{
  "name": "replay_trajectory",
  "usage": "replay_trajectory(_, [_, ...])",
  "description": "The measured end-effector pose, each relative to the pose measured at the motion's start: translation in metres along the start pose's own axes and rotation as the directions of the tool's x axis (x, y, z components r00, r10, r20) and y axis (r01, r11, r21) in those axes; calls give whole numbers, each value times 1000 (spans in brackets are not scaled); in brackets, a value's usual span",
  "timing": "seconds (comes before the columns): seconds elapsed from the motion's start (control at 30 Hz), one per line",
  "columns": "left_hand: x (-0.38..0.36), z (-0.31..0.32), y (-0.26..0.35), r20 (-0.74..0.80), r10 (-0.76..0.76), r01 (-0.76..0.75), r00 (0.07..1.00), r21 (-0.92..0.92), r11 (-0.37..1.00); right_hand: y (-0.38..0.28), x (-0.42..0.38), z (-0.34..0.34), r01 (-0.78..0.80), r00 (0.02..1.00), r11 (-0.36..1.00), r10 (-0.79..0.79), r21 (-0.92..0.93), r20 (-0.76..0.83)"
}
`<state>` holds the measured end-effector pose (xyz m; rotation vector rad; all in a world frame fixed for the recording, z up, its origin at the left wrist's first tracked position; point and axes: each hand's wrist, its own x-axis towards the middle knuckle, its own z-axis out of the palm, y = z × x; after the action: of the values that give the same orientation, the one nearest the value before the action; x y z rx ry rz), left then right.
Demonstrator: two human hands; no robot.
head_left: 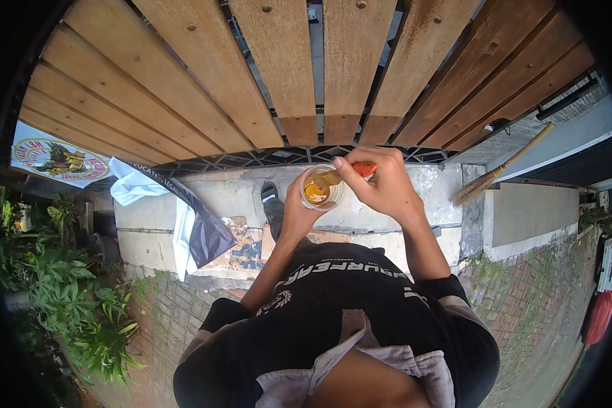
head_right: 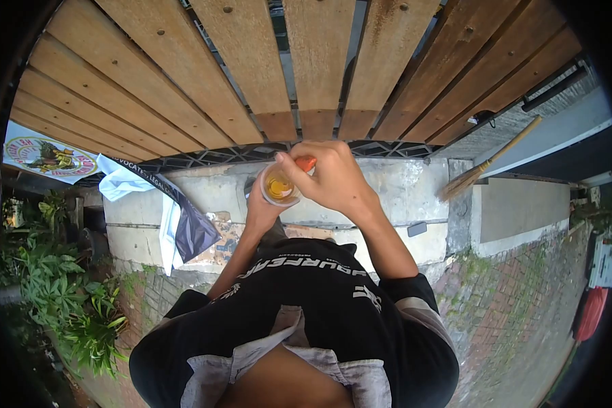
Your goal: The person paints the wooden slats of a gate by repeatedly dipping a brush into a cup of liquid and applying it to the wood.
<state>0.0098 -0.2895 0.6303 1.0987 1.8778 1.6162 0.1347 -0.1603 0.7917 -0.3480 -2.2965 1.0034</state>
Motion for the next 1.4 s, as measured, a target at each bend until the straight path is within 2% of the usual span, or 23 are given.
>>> replay_trajectory(0.03, [0,0,0,9,-17,17,1000,-6,1000,-8,0,-8,28,998,999,-27,27,-62])
replay_trajectory(0.1, [1,2,0,14,-17,18,1000,-41,999,-8,-2,-10,48,996,999,-48,5,-69])
replay_trajectory(0.23, [5,4,13,42,-19,23,999,-77,997,28,-11,24,41,999,999,-41,-22,-5])
replay_trajectory(0.27, [7,4,9,36,-19,22,999,-79,997,40,-14,37,13,999,996,-10,-90,37])
replay_trajectory(0.3, [8,5,4,14,6,-6,1000,9,1000,42,-16,43,-15,996,988,28,-156,81])
replay_trajectory(0.33, [4,6,0,-8,28,-27,1000,97,995,43,-18,45,-56,993,993,66,-107,97])
replay_trajectory(0.37, [3,7,-2,-23,27,-24,999,94,995,43,-17,43,-46,992,993,57,-107,109])
replay_trajectory(0.47, [4,4,20,-1,-45,44,999,-103,994,26,-13,29,-22,999,998,24,-59,34])
replay_trajectory(0.5, [3,6,15,-26,-46,43,999,-97,994,20,-11,21,-3,1000,999,3,-48,3])
replay_trajectory(0.53, [1,8,3,-48,6,-8,999,-54,998,11,-10,14,-5,1000,1000,5,-5,-31])
replay_trajectory(0.57, [2,8,-2,-74,59,-60,995,-5,998,-1,-8,3,26,998,999,-28,-44,-49])
replay_trajectory(0.6, [4,5,16,-57,37,-41,998,-83,996,-7,-7,-5,43,997,997,-47,-56,-58])
replay_trajectory(0.7, [0,11,-23,-90,70,-69,994,13,998,-22,-6,-20,101,989,992,-108,-71,-106])
replay_trajectory(0.8, [1,6,-5,-96,119,-111,988,91,990,-21,-7,-22,107,986,991,-116,-76,-119])
replay_trajectory(0.93, [6,5,6,-93,119,-116,988,42,992,-18,-5,-21,132,985,988,-139,-78,-99])
replay_trajectory(1.0, [9,6,9,-41,67,-69,997,-56,996,-15,-4,-19,112,989,990,-119,-82,-88])
replay_trajectory(1.17, [10,14,4,-14,65,-65,998,-54,996,-12,-7,-22,85,993,989,-95,-123,-77])
replay_trajectory(1.23, [13,13,10,-24,105,-107,994,-97,989,-9,-10,-24,164,979,984,-171,-70,-112])
replay_trajectory(1.3, [14,16,4,-33,92,-93,995,-25,995,-5,-13,-25,191,969,981,-195,-40,-151])
replay_trajectory(1.4, [14,20,2,-44,52,-57,998,-100,993,10,-21,-17,158,976,987,-152,27,-157])
